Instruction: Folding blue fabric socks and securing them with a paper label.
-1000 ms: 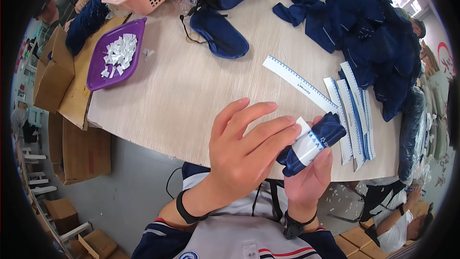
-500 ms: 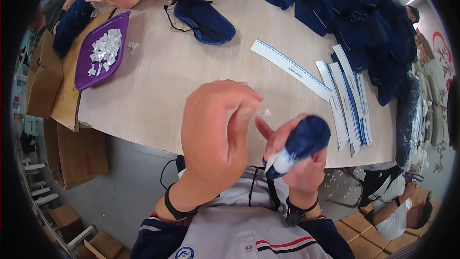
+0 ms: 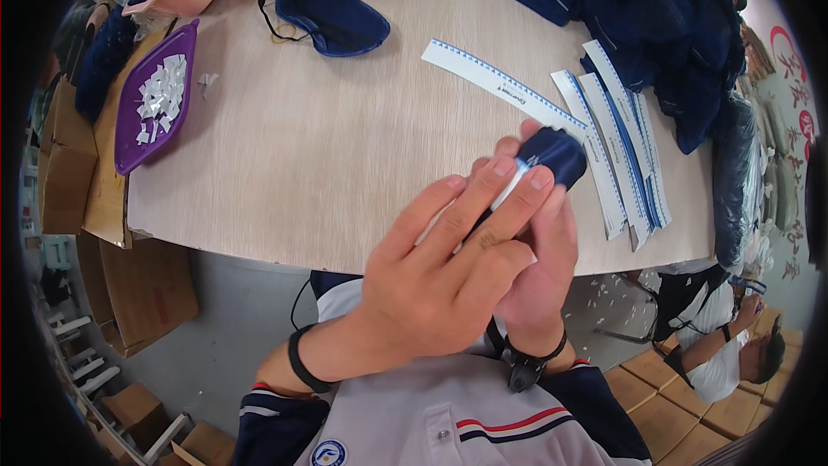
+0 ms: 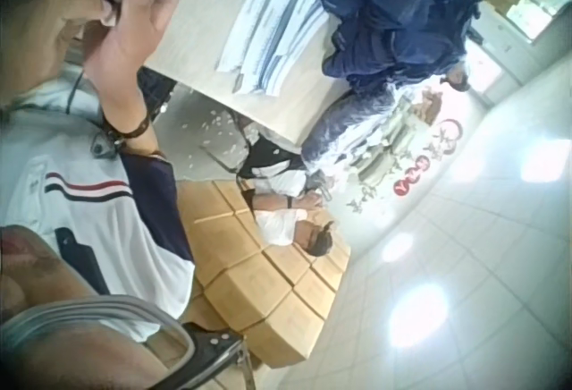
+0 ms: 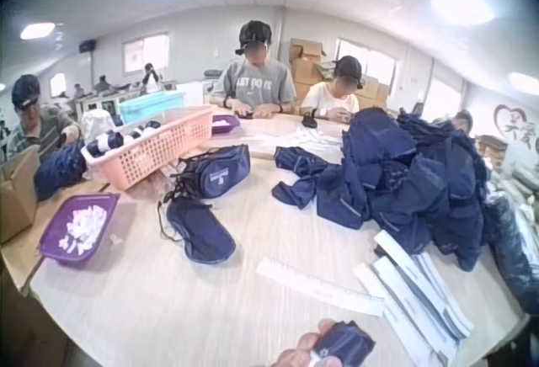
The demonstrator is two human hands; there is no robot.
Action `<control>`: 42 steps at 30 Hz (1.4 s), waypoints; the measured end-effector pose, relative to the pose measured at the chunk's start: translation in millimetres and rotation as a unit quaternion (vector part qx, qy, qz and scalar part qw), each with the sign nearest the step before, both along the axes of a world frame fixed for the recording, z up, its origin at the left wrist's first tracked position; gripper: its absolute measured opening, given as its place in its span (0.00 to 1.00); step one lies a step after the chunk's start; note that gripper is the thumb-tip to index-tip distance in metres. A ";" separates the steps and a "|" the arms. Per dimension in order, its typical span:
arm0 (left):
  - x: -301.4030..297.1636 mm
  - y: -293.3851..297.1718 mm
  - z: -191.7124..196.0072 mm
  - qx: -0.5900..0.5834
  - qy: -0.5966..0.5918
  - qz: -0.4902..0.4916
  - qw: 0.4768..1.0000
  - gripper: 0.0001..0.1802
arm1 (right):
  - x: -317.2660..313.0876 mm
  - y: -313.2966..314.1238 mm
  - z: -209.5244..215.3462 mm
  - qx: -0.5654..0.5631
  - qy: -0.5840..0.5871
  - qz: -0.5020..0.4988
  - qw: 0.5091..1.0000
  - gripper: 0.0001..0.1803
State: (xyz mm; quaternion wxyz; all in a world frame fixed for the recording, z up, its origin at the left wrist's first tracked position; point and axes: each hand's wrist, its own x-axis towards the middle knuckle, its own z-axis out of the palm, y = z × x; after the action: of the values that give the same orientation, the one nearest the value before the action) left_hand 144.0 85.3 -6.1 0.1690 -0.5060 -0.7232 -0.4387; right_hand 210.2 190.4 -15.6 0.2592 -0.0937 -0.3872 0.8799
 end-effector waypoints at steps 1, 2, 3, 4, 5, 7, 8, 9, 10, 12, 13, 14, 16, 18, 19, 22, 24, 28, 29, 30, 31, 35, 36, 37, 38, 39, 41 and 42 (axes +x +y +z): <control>-2.9 -6.6 3.2 -0.040 0.020 -0.021 0.999 0.05 | -3.4 4.9 -4.4 -0.003 -0.002 -0.002 1.000 0.32; -6.8 -13.7 5.1 -0.078 0.041 -0.043 0.995 0.05 | -7.9 12.3 -12.2 0.002 0.033 -0.035 0.999 0.32; -12.7 -21.2 6.3 -0.079 0.041 -0.047 0.995 0.05 | -13.0 20.8 -15.6 0.009 0.068 -0.068 0.995 0.32; -20.8 -31.3 6.6 -0.163 0.053 -0.056 0.984 0.05 | -16.5 30.9 -11.8 -0.057 0.101 -0.086 0.990 0.32; -33.6 -41.2 5.5 -0.243 0.069 -0.064 0.965 0.06 | -15.6 42.3 -7.6 -0.102 0.153 -0.031 0.982 0.33; -76.5 -68.1 1.5 -0.140 -0.003 0.060 0.988 0.07 | -10.6 54.8 -3.0 -0.205 0.226 0.106 0.947 0.28; -107.7 -84.3 -3.1 -0.129 -0.007 0.155 0.980 0.08 | -8.9 56.5 -4.0 -0.233 0.227 0.144 0.935 0.27; -140.2 -106.6 1.5 -0.109 0.002 0.238 0.965 0.06 | -11.8 52.9 -2.1 -0.270 0.231 0.195 0.914 0.26; -171.7 -127.0 12.5 -0.154 -0.050 0.309 0.937 0.08 | -15.3 47.6 -0.6 -0.260 0.220 0.216 0.915 0.25; -196.6 -137.6 20.4 -0.195 -0.101 0.380 0.898 0.12 | -22.2 37.3 -10.6 -0.269 0.253 0.256 0.893 0.37; -198.3 -141.4 19.8 -0.228 0.028 0.364 0.903 0.15 | -24.2 30.3 -9.8 -0.280 0.248 0.270 0.887 0.37; -202.7 -142.0 11.0 -0.255 0.151 0.335 0.894 0.19 | -27.8 25.0 -14.0 -0.279 0.245 0.272 0.888 0.37; -172.8 -104.1 19.5 -0.219 0.092 0.212 0.948 0.23 | -27.6 19.0 -23.5 -0.308 0.220 0.280 0.882 0.37; -122.8 -69.6 41.6 -0.223 0.097 0.107 0.964 0.22 | -28.6 17.2 -27.6 -0.289 0.177 0.293 0.894 0.36; -111.4 -64.2 56.5 -0.227 0.101 -0.022 0.968 0.24 | -31.1 12.8 -22.9 -0.269 0.144 0.317 0.898 0.35; -72.0 -43.8 65.9 -0.161 0.195 -0.186 0.949 0.15 | -12.0 -11.4 -15.8 -0.447 -0.022 0.294 0.844 0.34; -70.8 -28.5 58.6 -0.127 0.201 -0.219 0.946 0.15 | -0.9 -7.0 -21.1 -0.411 -0.128 0.254 0.866 0.35; -85.8 -53.8 84.7 -0.180 0.212 -0.191 0.942 0.16 | -7.1 2.5 -3.4 -0.033 -0.131 0.367 0.920 0.34; -94.3 -58.0 100.6 -0.179 0.210 -0.161 0.948 0.18 | -0.1 12.7 19.7 0.124 -0.116 0.346 0.923 0.34; -122.5 -61.4 95.0 -0.193 0.253 -0.073 0.945 0.19 | -0.6 27.9 16.4 0.199 -0.136 0.323 0.915 0.35; -153.1 -69.8 101.0 -0.211 0.298 0.029 0.931 0.21 | -2.0 43.6 18.7 0.204 -0.134 0.322 0.915 0.35; -292.0 -87.5 120.6 -0.103 0.170 0.232 0.952 0.26 | -18.1 83.6 24.5 0.768 -0.219 0.155 0.582 0.44; -334.9 -99.9 124.2 -0.153 0.160 0.262 0.939 0.28 | -24.0 88.6 18.0 0.840 -0.228 0.112 0.479 0.43; -380.7 -111.3 116.4 -0.201 0.145 0.288 0.925 0.30 | -27.3 96.7 9.2 0.843 -0.224 0.113 0.475 0.43; -427.7 -129.2 97.2 -0.195 0.129 0.253 0.939 0.31 | -28.6 106.8 2.3 0.843 -0.233 0.120 0.469 0.43; -454.5 -144.6 82.9 -0.190 0.113 0.219 0.950 0.32 | -29.1 115.2 1.3 0.842 -0.240 0.127 0.465 0.43; -399.1 -105.1 74.9 -0.183 0.071 0.235 0.952 0.32 | -15.5 138.4 7.7 0.837 -0.304 0.123 0.437 0.43; -356.8 -96.0 87.3 -0.177 0.050 0.226 0.957 0.32 | -5.0 153.1 10.2 0.839 -0.334 0.107 0.416 0.39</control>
State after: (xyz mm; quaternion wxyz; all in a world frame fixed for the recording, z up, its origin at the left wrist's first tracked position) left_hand -212.8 -10.7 81.1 0.2076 -0.3731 -0.8750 -0.2281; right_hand 205.2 343.4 -5.3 -0.0371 -0.0738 -0.9959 0.0375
